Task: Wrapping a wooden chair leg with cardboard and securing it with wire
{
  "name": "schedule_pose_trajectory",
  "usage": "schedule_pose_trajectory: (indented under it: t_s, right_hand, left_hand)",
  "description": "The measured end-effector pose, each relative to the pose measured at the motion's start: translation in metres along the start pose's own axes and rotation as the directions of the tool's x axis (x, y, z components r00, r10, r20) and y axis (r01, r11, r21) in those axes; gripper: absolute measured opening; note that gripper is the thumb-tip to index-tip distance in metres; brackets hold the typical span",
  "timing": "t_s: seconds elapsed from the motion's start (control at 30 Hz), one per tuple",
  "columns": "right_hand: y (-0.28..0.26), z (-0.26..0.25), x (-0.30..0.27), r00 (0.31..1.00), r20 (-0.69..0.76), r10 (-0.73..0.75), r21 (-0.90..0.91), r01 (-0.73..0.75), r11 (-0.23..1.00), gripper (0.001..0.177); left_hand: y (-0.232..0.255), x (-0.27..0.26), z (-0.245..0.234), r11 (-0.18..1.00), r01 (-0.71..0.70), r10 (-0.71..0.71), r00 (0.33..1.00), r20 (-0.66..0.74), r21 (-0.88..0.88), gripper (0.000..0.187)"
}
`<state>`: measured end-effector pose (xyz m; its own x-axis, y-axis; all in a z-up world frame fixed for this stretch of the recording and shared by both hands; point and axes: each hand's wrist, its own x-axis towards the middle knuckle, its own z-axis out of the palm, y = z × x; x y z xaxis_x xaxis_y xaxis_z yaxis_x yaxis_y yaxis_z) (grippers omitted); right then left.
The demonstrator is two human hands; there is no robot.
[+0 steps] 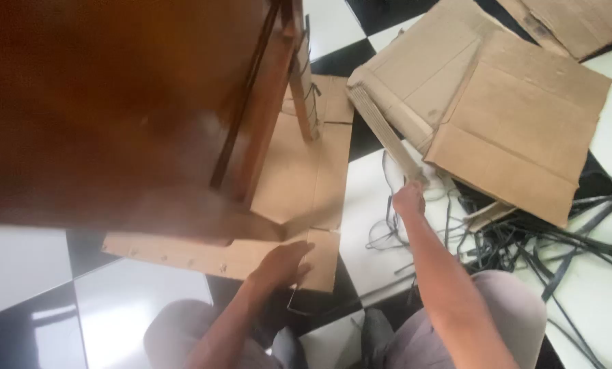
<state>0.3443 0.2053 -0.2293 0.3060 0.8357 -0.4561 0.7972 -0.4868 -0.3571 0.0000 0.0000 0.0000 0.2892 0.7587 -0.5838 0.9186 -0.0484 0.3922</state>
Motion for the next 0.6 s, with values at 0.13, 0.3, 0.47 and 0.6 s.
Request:
schedule_pose_trajectory:
  t_s: [0.13,0.3,0.47,0.6]
  right_hand:
    - [-0.07,-0.067,-0.134,1.0,-0.004,0.027,0.278,-0.025,0.96,0.046]
    - [-0.061,-0.03,-0.195,0.955,-0.253,-0.154,0.327,0.234,0.916,0.04]
    - [-0.058,-0.021,-0.254,0.927,0.374,-0.018,0.877,-0.347,0.333,0.034]
    - [-0.076,-0.014,-0.314,0.881,0.448,-0.156,0.884,-0.409,0.227,0.011]
  left_hand:
    - [0.011,-0.011,-0.014,0.999,0.006,-0.008,0.999,-0.036,-0.047,0.051]
    - [0.008,-0.028,-0.02,0.996,-0.078,0.075,0.994,-0.085,-0.043,0.053]
    - [0.005,-0.035,-0.013,0.996,-0.08,0.074,0.99,-0.12,-0.048,0.052]
    - [0.009,-0.043,-0.016,0.999,0.014,-0.018,0.988,-0.154,-0.03,0.053]
